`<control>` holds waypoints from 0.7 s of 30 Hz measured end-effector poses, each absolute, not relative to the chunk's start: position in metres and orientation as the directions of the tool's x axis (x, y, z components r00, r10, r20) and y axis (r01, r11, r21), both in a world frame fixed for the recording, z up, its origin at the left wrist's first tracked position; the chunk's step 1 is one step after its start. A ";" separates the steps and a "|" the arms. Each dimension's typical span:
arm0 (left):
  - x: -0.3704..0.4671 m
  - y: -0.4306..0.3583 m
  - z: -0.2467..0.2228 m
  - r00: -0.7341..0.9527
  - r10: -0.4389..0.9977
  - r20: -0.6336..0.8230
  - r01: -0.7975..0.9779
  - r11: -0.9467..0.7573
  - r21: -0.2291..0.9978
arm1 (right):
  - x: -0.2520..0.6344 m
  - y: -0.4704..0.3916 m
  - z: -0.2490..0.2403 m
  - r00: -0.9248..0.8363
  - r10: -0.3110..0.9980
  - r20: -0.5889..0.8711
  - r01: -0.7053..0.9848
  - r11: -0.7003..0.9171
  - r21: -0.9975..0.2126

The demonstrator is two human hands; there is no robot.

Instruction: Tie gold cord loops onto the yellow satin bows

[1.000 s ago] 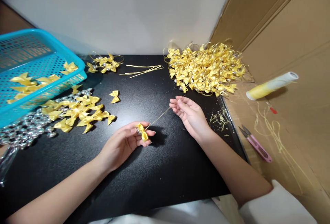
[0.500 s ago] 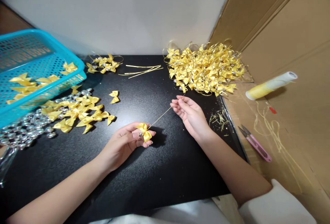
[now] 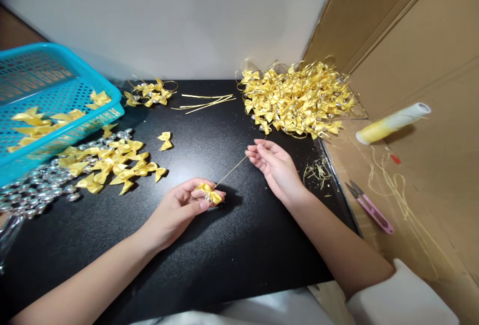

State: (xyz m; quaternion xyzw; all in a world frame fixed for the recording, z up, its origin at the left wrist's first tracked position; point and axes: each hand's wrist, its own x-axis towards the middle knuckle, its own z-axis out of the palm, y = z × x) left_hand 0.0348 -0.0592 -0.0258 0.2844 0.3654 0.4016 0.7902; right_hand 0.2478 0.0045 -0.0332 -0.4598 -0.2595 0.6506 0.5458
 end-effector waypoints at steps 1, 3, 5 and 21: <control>0.035 -0.059 -0.026 0.409 0.843 -0.349 -0.424 0.514 0.746 | 0.248 0.004 -0.033 0.013 0.948 -0.317 -0.477 -0.272 -0.836; 0.035 -0.060 -0.025 0.405 0.842 -0.357 -0.411 0.517 0.751 | 0.247 0.004 -0.032 0.006 0.947 -0.320 -0.485 -0.277 -0.830; 0.035 -0.060 -0.026 0.405 0.839 -0.363 -0.400 0.520 0.754 | 0.247 0.004 -0.032 0.010 0.945 -0.325 -0.485 -0.280 -0.828; 0.039 -0.064 -0.026 0.365 0.859 -0.359 -0.309 0.475 0.824 | 0.253 0.010 -0.031 0.129 0.957 -0.259 -0.446 -0.177 -0.877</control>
